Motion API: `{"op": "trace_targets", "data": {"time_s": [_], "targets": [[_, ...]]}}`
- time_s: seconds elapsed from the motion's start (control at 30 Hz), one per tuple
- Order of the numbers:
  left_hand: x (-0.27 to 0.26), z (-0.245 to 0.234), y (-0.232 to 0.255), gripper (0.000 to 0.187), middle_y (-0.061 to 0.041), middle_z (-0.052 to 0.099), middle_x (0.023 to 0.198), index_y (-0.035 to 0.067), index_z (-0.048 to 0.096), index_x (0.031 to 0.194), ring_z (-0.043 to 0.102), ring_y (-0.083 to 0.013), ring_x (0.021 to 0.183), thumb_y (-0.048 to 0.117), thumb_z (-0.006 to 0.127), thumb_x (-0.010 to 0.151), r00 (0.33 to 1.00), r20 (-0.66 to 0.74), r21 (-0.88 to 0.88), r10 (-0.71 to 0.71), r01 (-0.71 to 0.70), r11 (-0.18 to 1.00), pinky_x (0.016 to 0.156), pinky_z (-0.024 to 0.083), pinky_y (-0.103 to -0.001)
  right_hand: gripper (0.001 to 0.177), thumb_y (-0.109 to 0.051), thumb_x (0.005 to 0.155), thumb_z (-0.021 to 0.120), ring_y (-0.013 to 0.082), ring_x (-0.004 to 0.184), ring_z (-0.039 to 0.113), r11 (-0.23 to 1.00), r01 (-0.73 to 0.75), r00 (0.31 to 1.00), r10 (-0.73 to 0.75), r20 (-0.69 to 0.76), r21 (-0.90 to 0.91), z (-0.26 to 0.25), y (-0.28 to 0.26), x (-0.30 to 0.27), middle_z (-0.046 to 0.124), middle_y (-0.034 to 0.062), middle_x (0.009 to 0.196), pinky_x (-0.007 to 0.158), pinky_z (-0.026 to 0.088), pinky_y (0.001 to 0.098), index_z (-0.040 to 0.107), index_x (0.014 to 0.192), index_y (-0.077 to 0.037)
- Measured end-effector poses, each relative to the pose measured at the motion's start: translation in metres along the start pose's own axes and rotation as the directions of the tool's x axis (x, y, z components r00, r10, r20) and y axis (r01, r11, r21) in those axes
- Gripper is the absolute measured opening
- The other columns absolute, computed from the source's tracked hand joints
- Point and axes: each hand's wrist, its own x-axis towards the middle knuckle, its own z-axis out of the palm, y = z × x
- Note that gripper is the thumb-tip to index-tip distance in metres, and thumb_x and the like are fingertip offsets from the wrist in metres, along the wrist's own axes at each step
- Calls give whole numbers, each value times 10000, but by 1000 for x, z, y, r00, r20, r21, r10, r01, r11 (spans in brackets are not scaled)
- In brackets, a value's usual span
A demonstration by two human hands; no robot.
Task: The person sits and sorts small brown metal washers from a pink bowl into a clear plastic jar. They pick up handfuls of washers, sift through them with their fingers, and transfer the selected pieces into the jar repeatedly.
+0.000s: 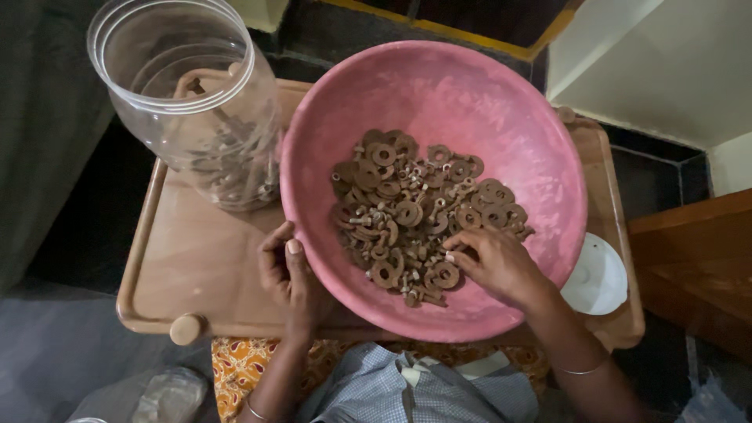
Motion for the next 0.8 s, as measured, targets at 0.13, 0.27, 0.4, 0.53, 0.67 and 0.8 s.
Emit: {"op": "trace_targets", "data": {"time_s": [0.13,0.27,0.4,0.53,0.67,0.8], "targets": [[-1,-3,13,273,-115,589,1206,-24,614,1249,561,-217,1140,196,576,1092,999,12,117,49,-50,992,1027,462,-349,256,-338,892,701,296,961,700,995,-64,996,68,52,-78,0,-4,3,768,74,1014,895,529,464,760,1071,-165],[-9,-8,34,172,-160,584,1170,1,632,1100,576,-318,1116,161,617,1039,884,163,185,438,-463,867,1017,476,-438,333,-404,923,678,244,1143,641,978,-103,964,143,223,-181,-6,-17,11,719,78,1127,1040,458,475,714,1175,-190],[-3,-9,50,137,-91,656,915,56,667,876,651,-307,938,188,629,889,681,442,43,583,-666,745,1010,506,-491,377,-390,962,600,291,1336,490,969,149,949,-84,305,-195,-4,-35,33,637,59,1376,1168,283,548,679,1294,-228],[0,2,48,109,-104,652,824,49,660,805,653,-312,852,149,643,846,679,414,54,607,-683,728,960,497,-484,401,-398,1021,529,310,1441,451,903,428,893,-420,161,-21,22,-53,61,528,84,1534,1195,337,569,621,1365,-214],[0,3,43,95,-106,632,810,20,655,813,628,-296,807,110,661,843,683,439,86,583,-678,730,908,502,-470,699,-557,901,616,376,1464,264,853,512,838,-473,272,-95,48,-66,86,283,116,1637,1059,239,739,494,1478,-182],[3,7,41,101,-109,610,777,16,627,779,602,-294,746,75,677,843,664,419,70,620,-704,707,811,481,-438,768,-581,807,691,347,1490,244,847,483,831,-362,423,-222,37,-59,79,298,90,1596,1106,217,747,497,1457,-222]]}}
